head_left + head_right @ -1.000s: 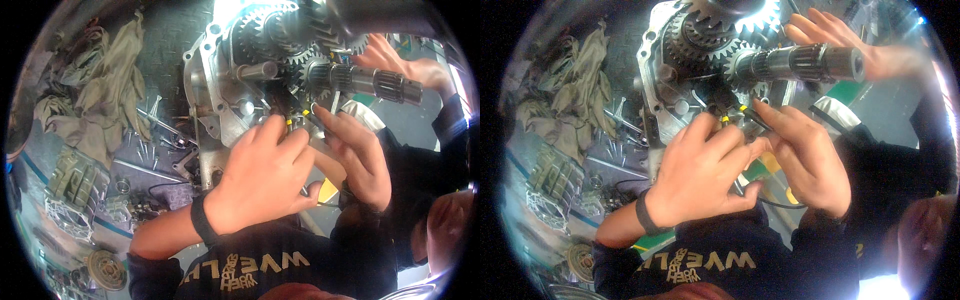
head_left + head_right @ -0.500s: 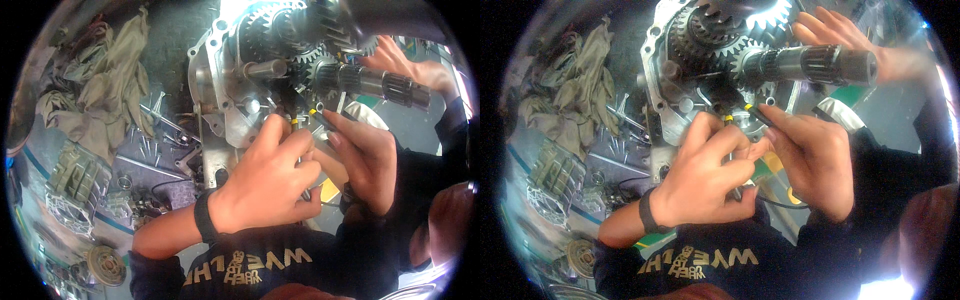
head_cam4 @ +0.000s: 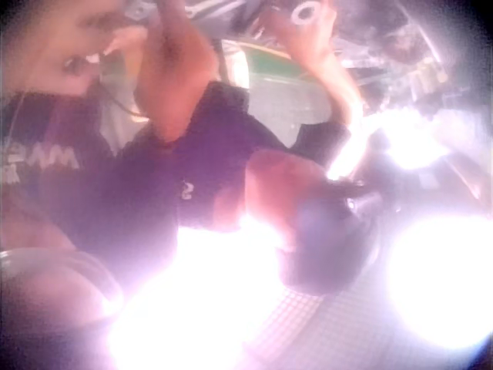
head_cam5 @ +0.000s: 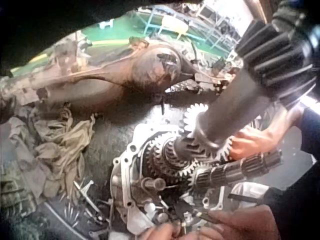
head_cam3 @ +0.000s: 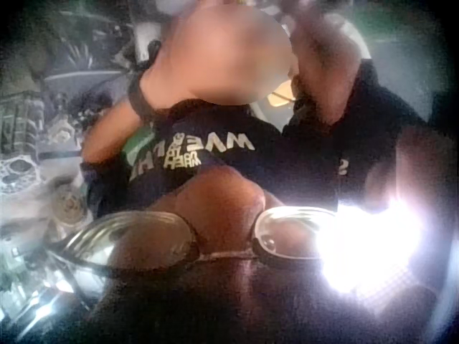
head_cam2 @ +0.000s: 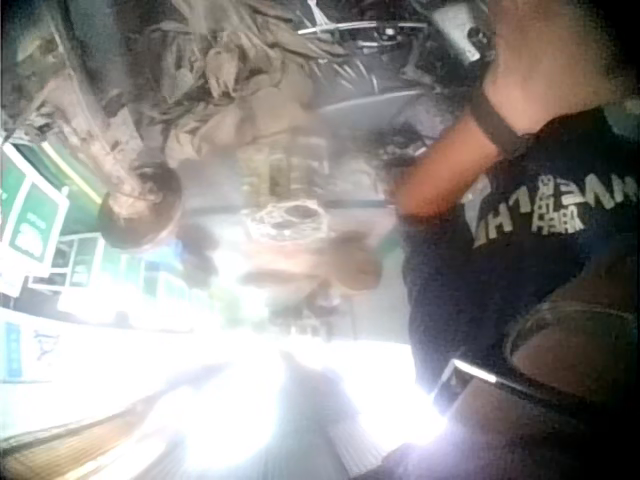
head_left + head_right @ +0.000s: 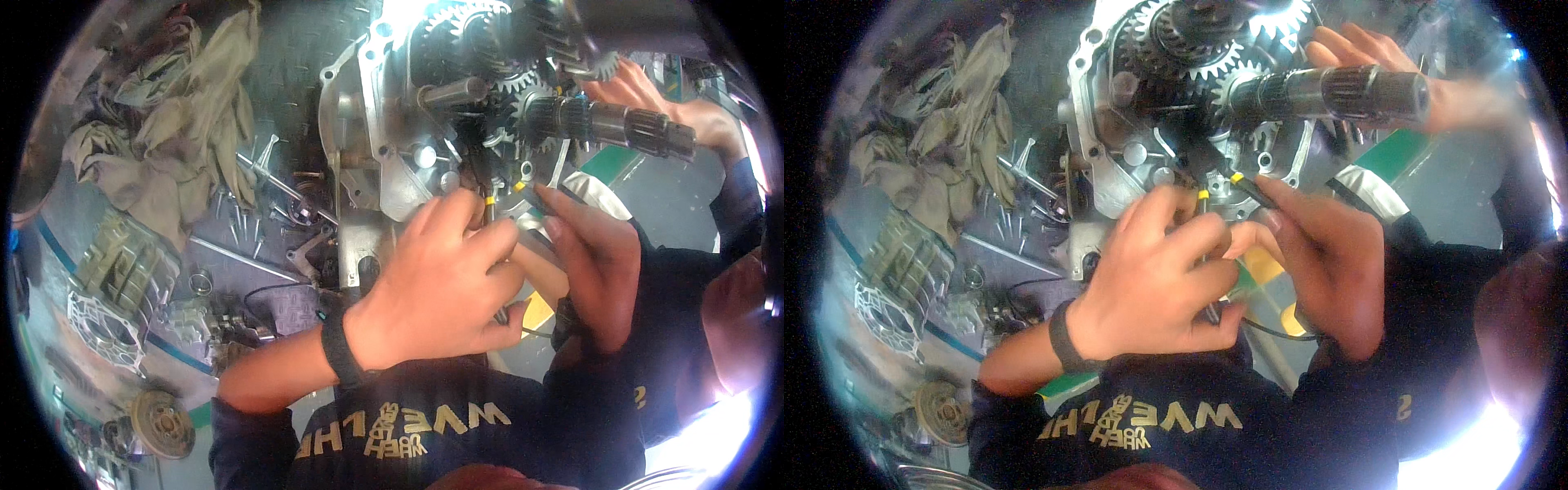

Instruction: The person works with a partner to disassemble a gear assembly from a metal housing on a workbench, using a screwdriver and pliers to manipulate internal components.

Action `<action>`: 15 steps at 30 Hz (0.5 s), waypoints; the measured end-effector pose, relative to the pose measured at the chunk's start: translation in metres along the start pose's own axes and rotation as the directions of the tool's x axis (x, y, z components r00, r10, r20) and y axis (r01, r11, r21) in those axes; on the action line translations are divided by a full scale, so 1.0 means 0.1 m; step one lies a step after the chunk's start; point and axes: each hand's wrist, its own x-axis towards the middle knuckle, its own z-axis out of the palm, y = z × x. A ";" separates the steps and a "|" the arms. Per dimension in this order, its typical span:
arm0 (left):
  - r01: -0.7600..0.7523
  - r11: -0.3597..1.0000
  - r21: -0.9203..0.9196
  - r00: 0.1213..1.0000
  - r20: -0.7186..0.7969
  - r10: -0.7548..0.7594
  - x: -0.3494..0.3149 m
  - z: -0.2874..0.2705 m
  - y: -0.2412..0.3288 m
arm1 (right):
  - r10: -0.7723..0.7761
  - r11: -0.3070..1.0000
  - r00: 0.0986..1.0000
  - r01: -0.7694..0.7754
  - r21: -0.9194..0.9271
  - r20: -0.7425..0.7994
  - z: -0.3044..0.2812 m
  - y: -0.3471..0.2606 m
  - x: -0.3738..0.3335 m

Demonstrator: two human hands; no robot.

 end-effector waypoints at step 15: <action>0.108 0.975 0.192 0.989 0.083 -0.125 0.14 0.14 0.04 | 0.063 0.998 0.997 -0.063 0.003 -0.037 0.17 0.02 0.06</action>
